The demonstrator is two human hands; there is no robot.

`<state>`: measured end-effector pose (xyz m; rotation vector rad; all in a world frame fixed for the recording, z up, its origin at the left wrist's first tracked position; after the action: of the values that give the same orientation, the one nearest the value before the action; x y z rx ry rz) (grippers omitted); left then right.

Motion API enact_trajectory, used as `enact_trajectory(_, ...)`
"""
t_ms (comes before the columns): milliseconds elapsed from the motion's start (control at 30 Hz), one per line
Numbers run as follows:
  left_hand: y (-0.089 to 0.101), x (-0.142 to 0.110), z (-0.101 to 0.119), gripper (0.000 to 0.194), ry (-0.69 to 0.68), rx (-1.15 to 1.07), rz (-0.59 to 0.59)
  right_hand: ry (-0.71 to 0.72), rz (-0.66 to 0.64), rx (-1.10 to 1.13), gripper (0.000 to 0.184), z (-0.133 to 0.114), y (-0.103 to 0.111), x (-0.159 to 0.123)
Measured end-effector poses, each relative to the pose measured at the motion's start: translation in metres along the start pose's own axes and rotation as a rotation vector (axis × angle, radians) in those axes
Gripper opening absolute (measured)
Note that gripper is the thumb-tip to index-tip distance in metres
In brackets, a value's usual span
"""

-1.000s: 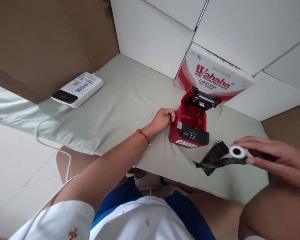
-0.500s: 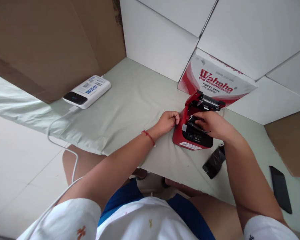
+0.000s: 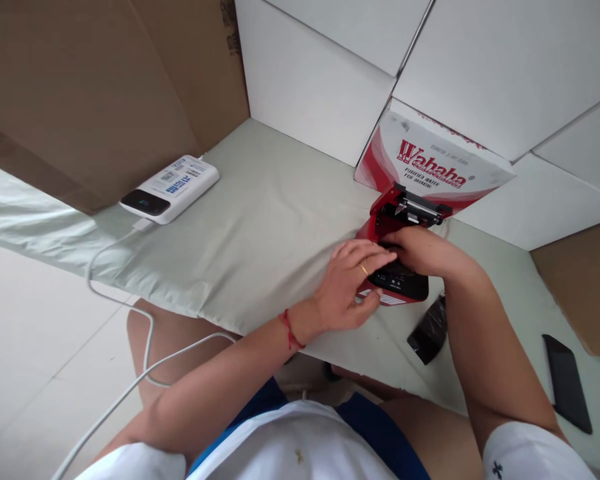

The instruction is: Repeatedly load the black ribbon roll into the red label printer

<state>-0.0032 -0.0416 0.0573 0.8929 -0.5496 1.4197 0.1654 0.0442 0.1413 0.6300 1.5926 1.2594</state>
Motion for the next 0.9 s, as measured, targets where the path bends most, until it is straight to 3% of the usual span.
enact_trajectory(100, -0.006, -0.006, 0.011, 0.023, -0.116, 0.127, 0.018, 0.036, 0.175, 0.174, 0.033, 0.005, 0.012, -0.028)
enact_trajectory(233, -0.008, -0.013, 0.018, 0.018, -0.240, 0.242, 0.056, -0.110, 0.808, 0.558, 0.038, 0.030, 0.030, -0.067)
enact_trajectory(300, -0.006, -0.016, 0.020, 0.016, -0.290, 0.287, 0.065, -0.185, 1.040, 0.505, 0.044, 0.040, 0.030, -0.074)
enact_trajectory(367, -0.005, -0.020, 0.021, 0.021, -0.308, 0.305, 0.040, -0.150, 1.112, 0.353, 0.050, 0.043, 0.027, -0.069)
enact_trajectory(500, -0.003, -0.021, 0.021, 0.031, -0.320, 0.326, -0.011, 0.024, 0.913, 0.297, 0.047, 0.036, 0.021, -0.052)
enact_trajectory(667, -0.002, -0.019, 0.023, 0.023, -0.363, 0.381, 0.044, 0.030, 0.714, 0.211, 0.038, 0.020, 0.027, -0.067)
enact_trajectory(833, 0.001, -0.019, 0.022, 0.037, -0.337, 0.393, 0.041, 0.065, 0.323, -0.016, 0.027, -0.005, 0.020, -0.079)
enact_trajectory(900, 0.003, -0.019, 0.020, 0.037, -0.307, 0.364, 0.046, 0.106, 0.294, -0.121, 0.023, -0.013, 0.016, -0.082)
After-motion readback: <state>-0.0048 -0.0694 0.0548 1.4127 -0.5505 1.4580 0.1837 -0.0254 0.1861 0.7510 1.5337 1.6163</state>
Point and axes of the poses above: each hand's wrist, its own x-axis towards the middle knuckle, its own y-axis out of the back of the hand, z = x × y, the point moved 3 cm from there along x, towards the middle knuckle, and after that the axes turned 6 degrees about z, right-handed, at the moved point
